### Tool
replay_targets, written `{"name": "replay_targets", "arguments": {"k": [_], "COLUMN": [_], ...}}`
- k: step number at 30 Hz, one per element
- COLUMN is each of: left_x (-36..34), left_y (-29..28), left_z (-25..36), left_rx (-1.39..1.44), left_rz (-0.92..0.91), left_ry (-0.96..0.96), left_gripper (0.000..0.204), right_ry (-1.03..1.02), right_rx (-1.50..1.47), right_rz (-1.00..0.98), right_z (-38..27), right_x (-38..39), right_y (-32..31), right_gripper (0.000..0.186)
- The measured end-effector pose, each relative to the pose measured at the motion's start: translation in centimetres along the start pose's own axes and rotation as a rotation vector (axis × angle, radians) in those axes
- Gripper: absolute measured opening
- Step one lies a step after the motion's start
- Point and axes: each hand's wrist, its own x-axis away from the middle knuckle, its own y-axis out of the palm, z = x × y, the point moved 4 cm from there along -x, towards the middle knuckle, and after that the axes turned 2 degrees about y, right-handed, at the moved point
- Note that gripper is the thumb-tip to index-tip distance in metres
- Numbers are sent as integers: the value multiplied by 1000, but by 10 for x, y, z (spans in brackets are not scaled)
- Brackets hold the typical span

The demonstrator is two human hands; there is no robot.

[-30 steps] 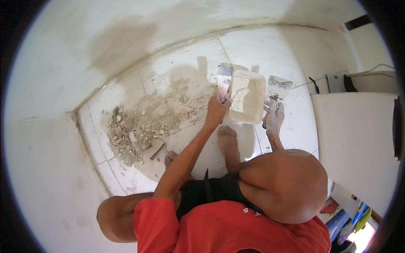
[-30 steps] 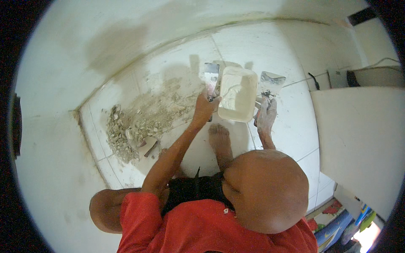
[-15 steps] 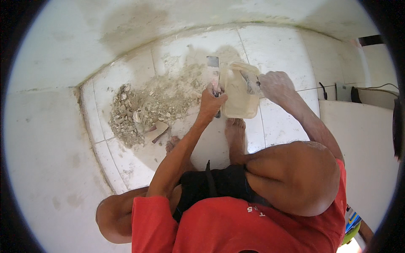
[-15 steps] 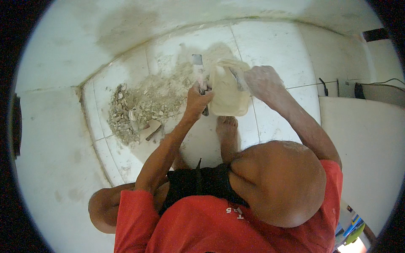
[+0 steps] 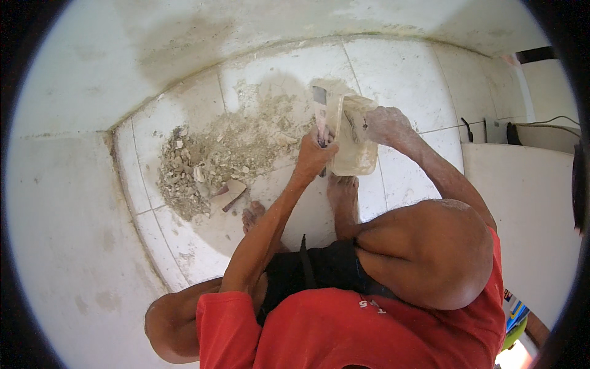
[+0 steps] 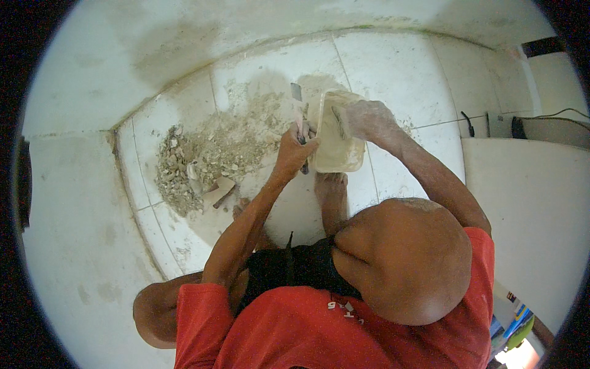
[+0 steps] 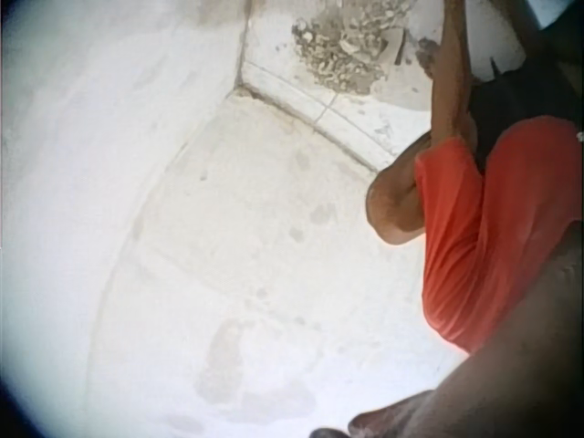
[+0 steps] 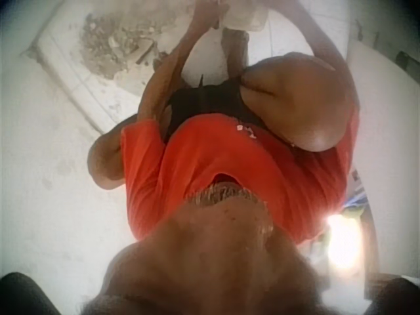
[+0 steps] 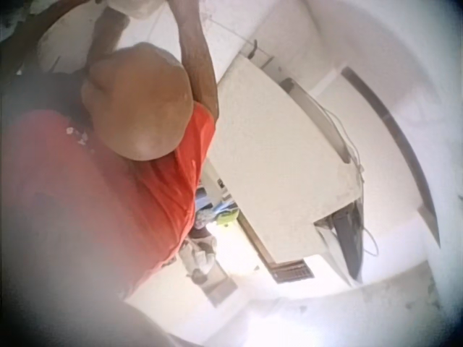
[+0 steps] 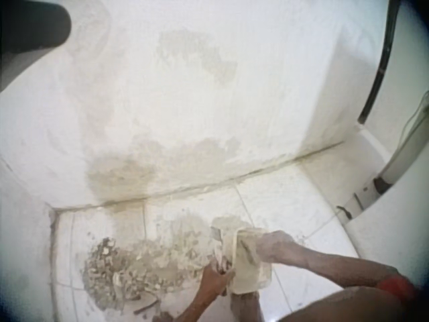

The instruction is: The person applies patching compound to a wall using putty knives. They scoop the material from a container and spread it over damaged sections of the wall while sitting on the floor.

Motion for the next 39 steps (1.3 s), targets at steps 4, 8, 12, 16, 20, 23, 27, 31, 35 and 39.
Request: {"name": "replay_targets", "arguments": {"k": [4, 8, 12, 16, 20, 23, 27, 31, 35, 39], "left_x": [-6, -2, -6, -13, -12, -8, -5, -6, -13, -22], "left_y": [4, -17, -22, -14, -27, -35, -42, -34, -34, -34], "left_z": [2, -12, -20, -19, -21, -16, -20, -17, -23, -20], "left_rx": [-2, -3, 13, -37, -110, 6, -37, -7, -3, -5], "left_rz": [-55, -5, -31, -88, -43, -53, -109, -123, -119, -62], "left_ry": [-2, -9, -40, -67, -51, -51, -118, -187, -187, -135], "left_gripper": [23, 23, 24, 27, 28, 25, 23, 25, 27, 23], "right_ry": [83, 131, 84, 126, 37, 50, 112, 111, 115, 120], "right_rx": [-54, -140, -271, -323, -493, -677, -808, -931, -1081, -1197], "right_rz": [-6, -113, -4, -35, 77, -3, -188, -214, -150, -98], "right_z": [26, 10, 10, 17, 18, 26, 42, 59, 67, 84], "right_x": [-4, -16, -15, -17, -18, -10, 5, 14, 23, 33], "right_y": [12, 10, 19, 35, 48, 49, 41, 59, 73, 76], "right_gripper": [35, 36, 35, 35, 33, 30, 29, 25, 23, 22]}}
